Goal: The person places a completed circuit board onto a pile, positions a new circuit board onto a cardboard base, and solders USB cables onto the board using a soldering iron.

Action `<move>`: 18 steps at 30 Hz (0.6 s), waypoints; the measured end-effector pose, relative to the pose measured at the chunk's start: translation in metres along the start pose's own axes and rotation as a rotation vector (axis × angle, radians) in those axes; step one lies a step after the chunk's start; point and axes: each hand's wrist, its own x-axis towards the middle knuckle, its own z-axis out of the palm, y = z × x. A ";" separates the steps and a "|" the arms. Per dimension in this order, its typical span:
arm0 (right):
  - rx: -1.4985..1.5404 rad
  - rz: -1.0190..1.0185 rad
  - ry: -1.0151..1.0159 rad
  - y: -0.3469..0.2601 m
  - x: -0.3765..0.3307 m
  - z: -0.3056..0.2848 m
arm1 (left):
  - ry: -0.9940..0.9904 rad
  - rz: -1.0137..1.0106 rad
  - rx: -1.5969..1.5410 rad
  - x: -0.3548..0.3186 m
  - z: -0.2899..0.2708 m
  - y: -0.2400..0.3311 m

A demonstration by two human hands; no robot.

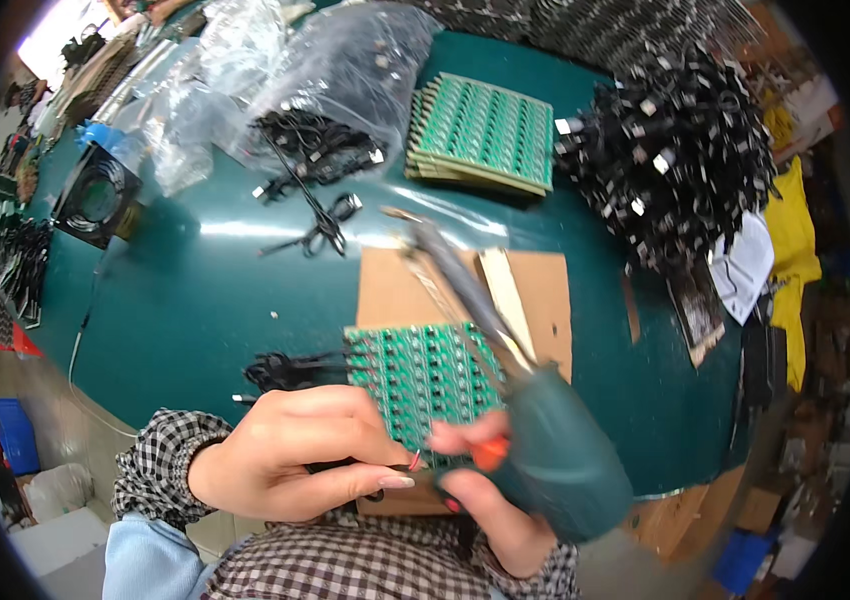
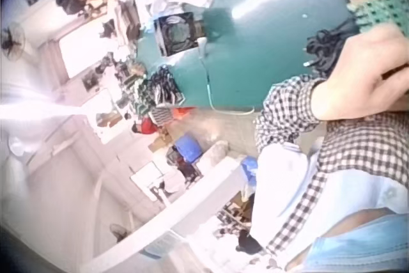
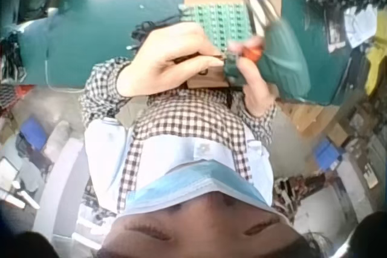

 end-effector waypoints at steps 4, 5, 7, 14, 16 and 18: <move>0.110 0.054 -0.060 0.013 0.000 0.000 | -0.053 -0.094 -0.039 -0.010 0.016 -0.007; 0.145 0.035 -0.084 0.015 -0.003 -0.002 | -0.044 -0.122 -0.069 -0.012 0.021 -0.008; 0.093 0.035 -0.045 0.014 -0.008 -0.005 | -0.002 -0.177 -0.093 -0.012 0.031 -0.004; -0.067 -0.089 0.088 0.025 -0.020 -0.002 | 0.177 -0.226 -0.071 -0.026 0.056 0.000; -0.025 -0.060 0.126 0.026 -0.024 -0.003 | 0.247 -0.283 -0.149 -0.030 0.061 0.000; 0.015 -0.031 0.165 0.025 -0.026 -0.005 | 0.277 -0.277 -0.123 -0.033 0.066 -0.001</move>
